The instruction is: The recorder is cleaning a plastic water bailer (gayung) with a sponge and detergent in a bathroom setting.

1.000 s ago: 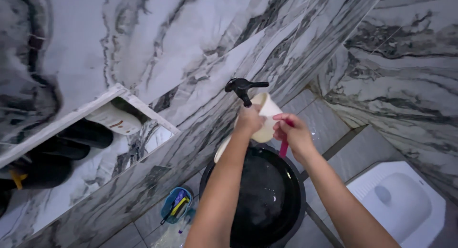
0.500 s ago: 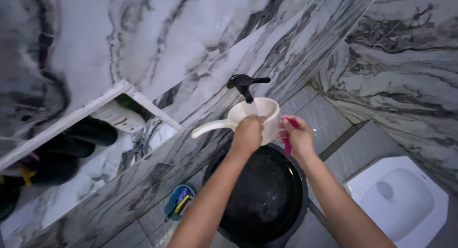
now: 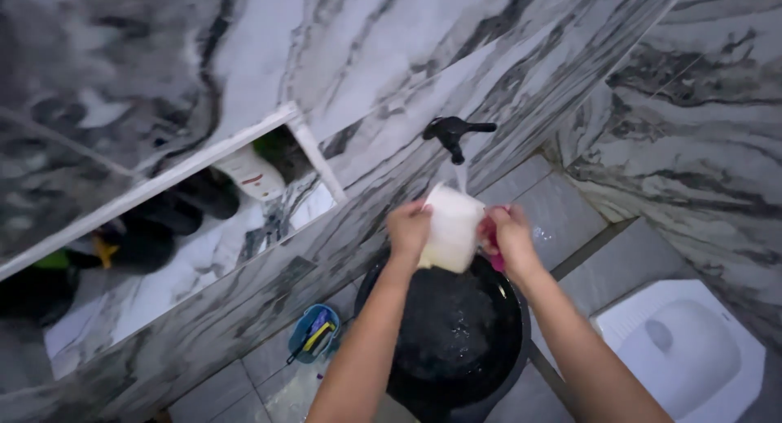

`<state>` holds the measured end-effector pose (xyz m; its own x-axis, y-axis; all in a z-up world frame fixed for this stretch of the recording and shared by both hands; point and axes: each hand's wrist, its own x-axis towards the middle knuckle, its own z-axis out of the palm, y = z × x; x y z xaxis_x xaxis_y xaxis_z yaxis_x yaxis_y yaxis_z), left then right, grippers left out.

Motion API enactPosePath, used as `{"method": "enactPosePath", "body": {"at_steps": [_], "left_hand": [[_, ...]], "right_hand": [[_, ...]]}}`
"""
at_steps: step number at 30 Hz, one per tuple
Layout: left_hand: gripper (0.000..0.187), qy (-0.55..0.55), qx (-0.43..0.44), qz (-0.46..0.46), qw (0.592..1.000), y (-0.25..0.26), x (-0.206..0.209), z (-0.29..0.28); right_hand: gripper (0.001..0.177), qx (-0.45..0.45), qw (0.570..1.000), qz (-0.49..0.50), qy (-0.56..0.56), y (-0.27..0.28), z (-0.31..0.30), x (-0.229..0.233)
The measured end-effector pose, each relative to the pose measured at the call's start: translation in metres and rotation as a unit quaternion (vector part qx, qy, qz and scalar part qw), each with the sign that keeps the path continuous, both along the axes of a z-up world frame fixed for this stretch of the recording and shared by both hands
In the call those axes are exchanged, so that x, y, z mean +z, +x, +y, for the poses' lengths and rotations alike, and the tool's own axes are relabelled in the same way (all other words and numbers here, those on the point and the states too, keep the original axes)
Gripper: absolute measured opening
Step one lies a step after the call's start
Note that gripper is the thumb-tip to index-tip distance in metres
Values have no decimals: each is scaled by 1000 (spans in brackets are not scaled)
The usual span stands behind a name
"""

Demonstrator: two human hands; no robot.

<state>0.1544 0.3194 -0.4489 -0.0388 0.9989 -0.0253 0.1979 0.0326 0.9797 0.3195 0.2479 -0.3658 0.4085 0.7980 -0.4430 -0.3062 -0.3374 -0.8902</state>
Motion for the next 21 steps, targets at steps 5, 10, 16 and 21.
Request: {"method": "enactPosePath", "body": {"at_steps": [5, 10, 16, 21], "left_hand": [[21, -179, 49, -192, 964, -79, -37, -42], [17, -271, 68, -461, 842, -148, -73, -83], [25, -339, 126, -498, 788, -218, -6, -146], [21, -234, 181, -479, 827, -319, 19, -205]], "right_hand": [[15, 96, 995, 18, 16, -33, -13, 31], [16, 152, 986, -72, 5, -70, -14, 48], [22, 149, 987, -50, -25, -120, -28, 47], [18, 226, 971, -60, 42, -240, -52, 66]]}}
